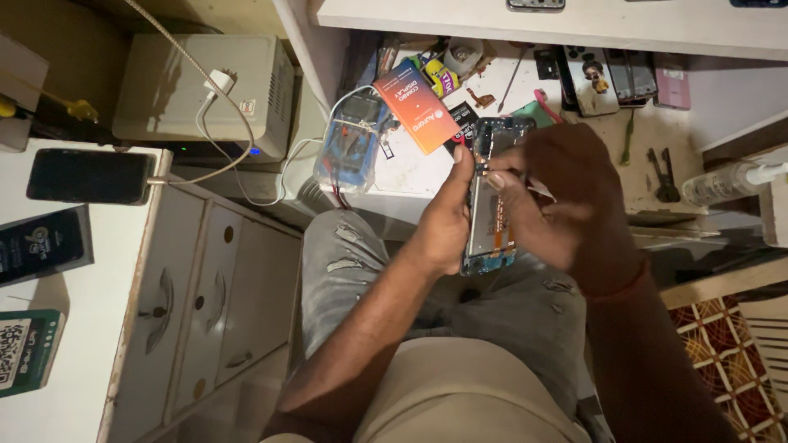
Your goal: The person holds a disassembled smartphone in one hand and works on its internal components with the other, pressing and aligning an orange flex cable and battery assembly inside the phone frame. They repeatedly reposition the phone and press components into place throughout the clip.
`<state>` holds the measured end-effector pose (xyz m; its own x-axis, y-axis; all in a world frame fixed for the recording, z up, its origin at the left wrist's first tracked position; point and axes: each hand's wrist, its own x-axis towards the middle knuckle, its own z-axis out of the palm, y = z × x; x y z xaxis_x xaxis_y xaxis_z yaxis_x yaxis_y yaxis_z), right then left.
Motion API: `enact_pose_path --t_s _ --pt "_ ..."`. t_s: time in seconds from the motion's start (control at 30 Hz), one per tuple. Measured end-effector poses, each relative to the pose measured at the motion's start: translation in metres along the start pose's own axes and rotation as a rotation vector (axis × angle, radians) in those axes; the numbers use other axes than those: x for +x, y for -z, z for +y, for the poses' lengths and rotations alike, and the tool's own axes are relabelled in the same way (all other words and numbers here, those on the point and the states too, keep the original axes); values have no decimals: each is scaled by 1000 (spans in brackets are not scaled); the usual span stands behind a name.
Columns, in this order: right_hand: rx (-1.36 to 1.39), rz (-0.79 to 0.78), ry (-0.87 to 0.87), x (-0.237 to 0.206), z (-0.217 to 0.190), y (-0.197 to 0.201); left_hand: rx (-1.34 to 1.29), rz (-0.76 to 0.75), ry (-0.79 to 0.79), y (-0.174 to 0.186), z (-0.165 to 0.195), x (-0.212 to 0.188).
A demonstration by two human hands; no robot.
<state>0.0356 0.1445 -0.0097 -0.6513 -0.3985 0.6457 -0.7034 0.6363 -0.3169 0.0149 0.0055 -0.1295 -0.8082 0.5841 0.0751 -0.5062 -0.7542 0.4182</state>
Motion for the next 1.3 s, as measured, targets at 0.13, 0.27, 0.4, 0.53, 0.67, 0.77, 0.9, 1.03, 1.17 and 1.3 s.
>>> enact_pose_path --t_s 0.13,0.27,0.4,0.53,0.67,0.77,0.9,1.03,1.17,1.3 --pt "-9 -16 8 5 6 -3 19 121 82 12 2 3" --pt "-1 -29 48 9 9 1 67 17 38 10 3 6" --pt "78 -39 62 11 15 0 192 119 65 14 5 10" --pt "32 -125 122 10 36 -8 339 231 141 33 0 20" --pt "59 -202 18 6 57 -26 364 164 127 60 -4 31" --pt "109 -166 47 5 62 -33 294 133 141 70 -3 34" --pt "167 -59 5 -1 63 -41 -48 -25 59 72 2 39" --pt "75 -34 -151 -26 71 -57 -269 11 39 78 10 39" --pt "118 47 -105 -59 77 -82 -238 -49 -25 95 14 38" --pt "139 67 -149 -61 74 -100 -341 -65 -22 117 8 39"
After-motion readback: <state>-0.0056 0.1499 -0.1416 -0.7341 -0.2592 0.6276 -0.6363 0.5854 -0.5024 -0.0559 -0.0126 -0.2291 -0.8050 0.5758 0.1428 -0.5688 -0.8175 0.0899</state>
